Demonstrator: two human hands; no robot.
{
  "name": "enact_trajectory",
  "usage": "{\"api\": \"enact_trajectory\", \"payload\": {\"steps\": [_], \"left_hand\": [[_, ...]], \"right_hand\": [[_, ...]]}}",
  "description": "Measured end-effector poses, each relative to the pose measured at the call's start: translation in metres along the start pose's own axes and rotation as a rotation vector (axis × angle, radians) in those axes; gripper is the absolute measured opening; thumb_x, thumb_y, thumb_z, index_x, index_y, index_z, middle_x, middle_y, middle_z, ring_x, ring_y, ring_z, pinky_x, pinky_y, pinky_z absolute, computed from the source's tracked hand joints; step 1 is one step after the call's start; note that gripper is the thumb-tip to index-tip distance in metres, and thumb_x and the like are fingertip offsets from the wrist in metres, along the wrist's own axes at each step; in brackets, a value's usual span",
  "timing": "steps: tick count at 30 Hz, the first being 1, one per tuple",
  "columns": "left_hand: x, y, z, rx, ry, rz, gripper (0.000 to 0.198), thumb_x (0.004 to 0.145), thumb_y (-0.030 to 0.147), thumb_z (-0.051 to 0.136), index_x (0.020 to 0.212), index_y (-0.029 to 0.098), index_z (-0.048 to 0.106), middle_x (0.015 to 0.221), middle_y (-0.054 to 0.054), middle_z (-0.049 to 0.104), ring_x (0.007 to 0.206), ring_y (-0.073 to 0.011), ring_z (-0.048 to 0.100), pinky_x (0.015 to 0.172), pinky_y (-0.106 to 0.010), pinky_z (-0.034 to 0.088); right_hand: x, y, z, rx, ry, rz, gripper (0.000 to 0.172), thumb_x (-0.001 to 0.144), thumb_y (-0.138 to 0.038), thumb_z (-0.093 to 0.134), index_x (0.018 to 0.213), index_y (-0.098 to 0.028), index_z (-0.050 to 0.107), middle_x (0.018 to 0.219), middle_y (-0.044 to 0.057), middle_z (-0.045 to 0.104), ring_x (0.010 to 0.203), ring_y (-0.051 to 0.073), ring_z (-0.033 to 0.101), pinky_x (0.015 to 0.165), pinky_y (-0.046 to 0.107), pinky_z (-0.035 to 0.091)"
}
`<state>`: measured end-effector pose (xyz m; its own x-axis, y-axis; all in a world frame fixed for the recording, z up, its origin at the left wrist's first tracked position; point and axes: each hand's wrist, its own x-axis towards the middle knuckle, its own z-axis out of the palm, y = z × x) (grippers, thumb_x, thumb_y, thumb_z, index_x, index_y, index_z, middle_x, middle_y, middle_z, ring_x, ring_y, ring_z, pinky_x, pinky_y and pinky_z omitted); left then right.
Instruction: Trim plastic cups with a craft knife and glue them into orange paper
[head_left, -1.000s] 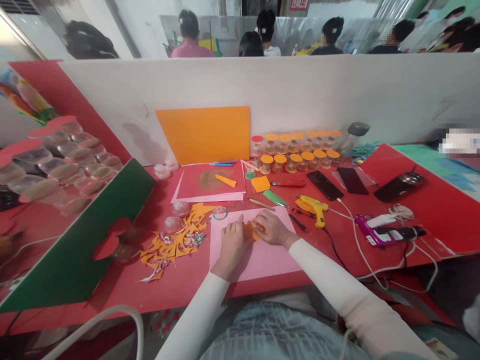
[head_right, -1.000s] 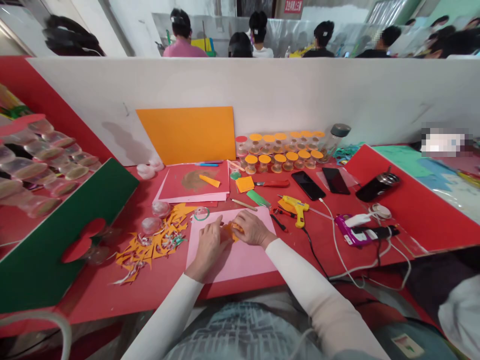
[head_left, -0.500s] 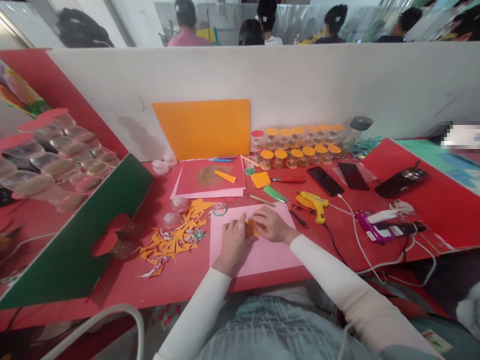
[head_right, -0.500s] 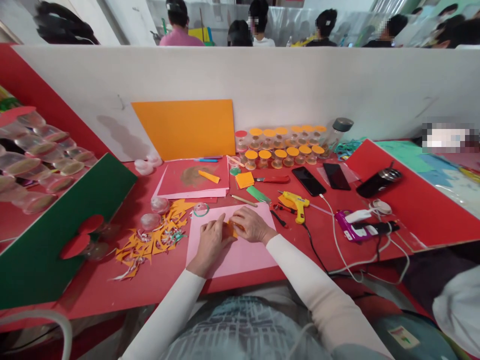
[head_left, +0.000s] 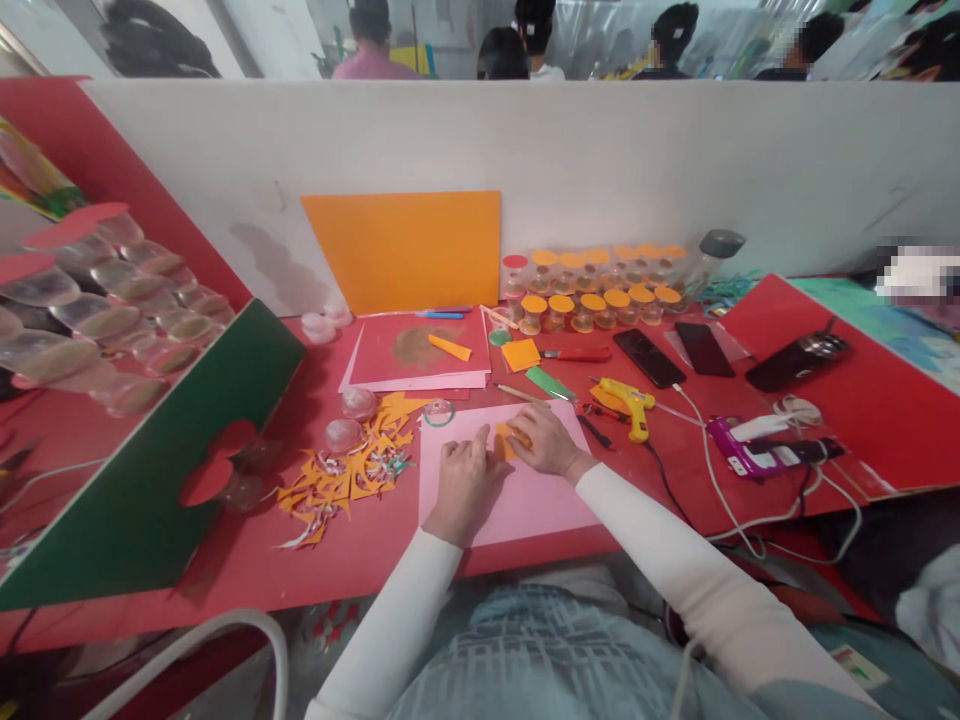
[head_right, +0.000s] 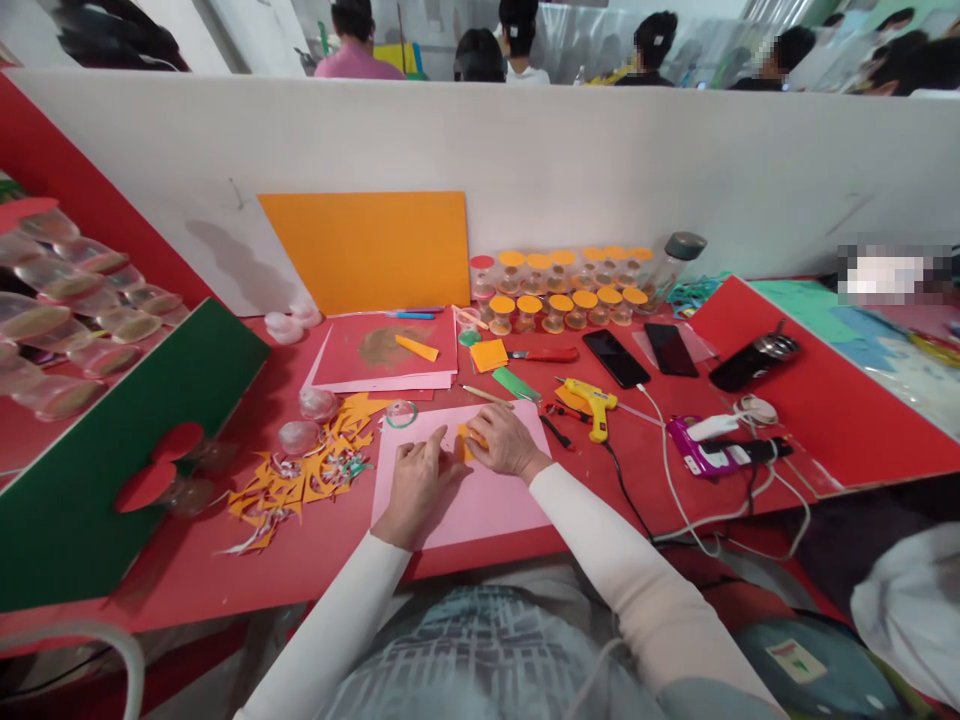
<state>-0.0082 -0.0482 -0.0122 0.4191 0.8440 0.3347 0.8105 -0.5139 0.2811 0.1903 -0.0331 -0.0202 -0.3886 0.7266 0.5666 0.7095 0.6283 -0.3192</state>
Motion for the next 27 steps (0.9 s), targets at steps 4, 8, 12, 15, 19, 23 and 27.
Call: {"api": "enact_trajectory", "payload": {"steps": [4, 8, 12, 15, 19, 23, 27], "left_hand": [[0.0, -0.001, 0.004, 0.003, 0.033, -0.002, 0.055, 0.078, 0.033, 0.081, 0.123, 0.012, 0.058, 0.076, -0.007, 0.076, 0.074, -0.0258, 0.074, 0.078, -0.036, 0.045], [0.002, -0.003, 0.007, 0.007, 0.058, 0.0, 0.054, 0.077, 0.032, 0.081, 0.122, 0.012, 0.058, 0.078, -0.008, 0.077, 0.074, -0.0261, 0.074, 0.075, -0.036, 0.046], [0.002, -0.006, 0.007, 0.012, 0.069, 0.002, 0.049, 0.081, 0.03, 0.077, 0.122, 0.012, 0.058, 0.08, -0.008, 0.076, 0.075, -0.026, 0.073, 0.074, -0.035, 0.046], [0.002, -0.007, 0.007, 0.015, 0.06, 0.004, 0.043, 0.085, 0.029, 0.072, 0.123, 0.013, 0.057, 0.081, -0.008, 0.076, 0.075, -0.0252, 0.073, 0.075, -0.035, 0.046], [0.002, -0.007, 0.005, 0.017, 0.019, 0.011, 0.039, 0.085, 0.026, 0.07, 0.121, 0.015, 0.058, 0.084, -0.008, 0.077, 0.078, -0.0252, 0.073, 0.075, -0.035, 0.046], [0.003, -0.004, -0.001, 0.022, -0.051, 0.013, 0.035, 0.087, 0.021, 0.065, 0.12, 0.013, 0.059, 0.087, -0.011, 0.077, 0.081, -0.027, 0.074, 0.079, -0.038, 0.046], [0.002, -0.002, -0.012, 0.019, -0.151, 0.042, 0.029, 0.086, 0.013, 0.058, 0.115, 0.014, 0.061, 0.091, -0.013, 0.077, 0.085, -0.0272, 0.074, 0.084, -0.04, 0.046]], "right_hand": [[-0.001, 0.001, 0.002, -0.032, -0.009, 0.025, 0.019, 0.097, -0.032, 0.052, 0.095, -0.02, 0.066, 0.086, 0.008, 0.056, 0.084, 0.025, 0.053, 0.08, 0.041, 0.047], [0.0, 0.002, 0.003, -0.032, -0.013, 0.011, 0.025, 0.097, -0.038, 0.054, 0.107, -0.02, 0.067, 0.091, 0.009, 0.06, 0.086, 0.026, 0.055, 0.082, 0.043, 0.049], [0.0, 0.003, 0.001, -0.007, 0.009, -0.017, 0.029, 0.096, -0.037, 0.054, 0.115, -0.019, 0.065, 0.101, 0.012, 0.062, 0.093, 0.028, 0.058, 0.086, 0.047, 0.049], [-0.001, 0.002, -0.001, 0.024, 0.024, -0.041, 0.028, 0.097, -0.029, 0.049, 0.118, -0.018, 0.064, 0.108, 0.014, 0.062, 0.101, 0.029, 0.058, 0.09, 0.048, 0.049], [0.002, 0.001, -0.002, 0.07, 0.005, -0.101, 0.021, 0.097, -0.022, 0.047, 0.107, -0.02, 0.066, 0.099, 0.01, 0.064, 0.096, 0.025, 0.059, 0.087, 0.043, 0.051], [0.004, 0.0, -0.001, 0.082, -0.002, -0.108, 0.018, 0.097, -0.022, 0.048, 0.102, -0.019, 0.065, 0.091, 0.009, 0.062, 0.088, 0.024, 0.057, 0.083, 0.041, 0.05], [0.006, 0.001, -0.002, 0.08, -0.014, -0.101, 0.018, 0.098, -0.023, 0.047, 0.101, -0.02, 0.064, 0.091, 0.008, 0.061, 0.088, 0.023, 0.056, 0.083, 0.041, 0.049]]}}
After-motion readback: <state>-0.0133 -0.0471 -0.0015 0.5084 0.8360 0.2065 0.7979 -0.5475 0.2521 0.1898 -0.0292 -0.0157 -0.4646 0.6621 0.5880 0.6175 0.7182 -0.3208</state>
